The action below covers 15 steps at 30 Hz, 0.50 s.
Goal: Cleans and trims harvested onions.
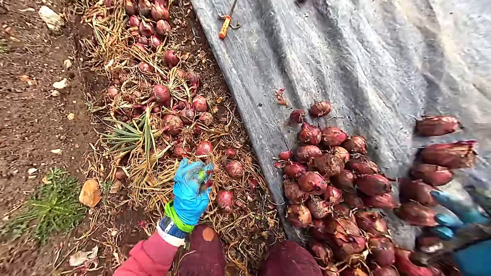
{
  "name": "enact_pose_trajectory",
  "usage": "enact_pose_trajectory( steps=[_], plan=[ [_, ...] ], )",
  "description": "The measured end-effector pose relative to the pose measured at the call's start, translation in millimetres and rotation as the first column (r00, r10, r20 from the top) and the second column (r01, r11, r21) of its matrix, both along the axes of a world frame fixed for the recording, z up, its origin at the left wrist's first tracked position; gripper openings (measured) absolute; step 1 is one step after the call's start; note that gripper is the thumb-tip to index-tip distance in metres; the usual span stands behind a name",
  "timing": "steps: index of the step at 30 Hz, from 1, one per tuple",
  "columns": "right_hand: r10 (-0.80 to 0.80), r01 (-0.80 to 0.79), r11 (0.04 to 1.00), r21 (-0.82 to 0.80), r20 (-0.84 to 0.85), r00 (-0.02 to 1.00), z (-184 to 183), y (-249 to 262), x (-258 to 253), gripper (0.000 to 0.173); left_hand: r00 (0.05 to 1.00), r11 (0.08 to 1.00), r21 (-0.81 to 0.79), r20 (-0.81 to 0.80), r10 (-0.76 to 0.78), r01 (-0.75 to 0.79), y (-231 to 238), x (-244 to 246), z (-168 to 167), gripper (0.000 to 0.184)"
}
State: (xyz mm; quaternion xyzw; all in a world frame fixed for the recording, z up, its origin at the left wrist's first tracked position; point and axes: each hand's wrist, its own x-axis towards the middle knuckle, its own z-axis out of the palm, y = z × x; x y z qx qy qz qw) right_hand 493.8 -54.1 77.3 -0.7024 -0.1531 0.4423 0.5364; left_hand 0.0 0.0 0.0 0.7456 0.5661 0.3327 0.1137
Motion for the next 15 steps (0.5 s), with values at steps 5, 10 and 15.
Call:
enact_pose_trajectory(
  steps=[5,10,15],
  plan=[
    [0.025,-0.026,1.0,-0.01,-0.088,0.996,-89,-22,-70,0.041,0.885,0.504,-0.769,-0.466,-0.023,-0.392,-79,84,-69,0.098],
    [0.168,-0.16,0.985,0.065,-0.138,0.976,-83,-44,-137,0.054,0.718,0.251,-0.711,-0.487,0.498,-0.656,-73,100,-123,0.095],
    [0.215,-0.206,0.976,0.068,-0.173,0.961,-55,-87,-162,0.037,0.837,0.289,-0.905,-0.119,0.534,-0.313,-71,74,-104,0.078]
  ],
)
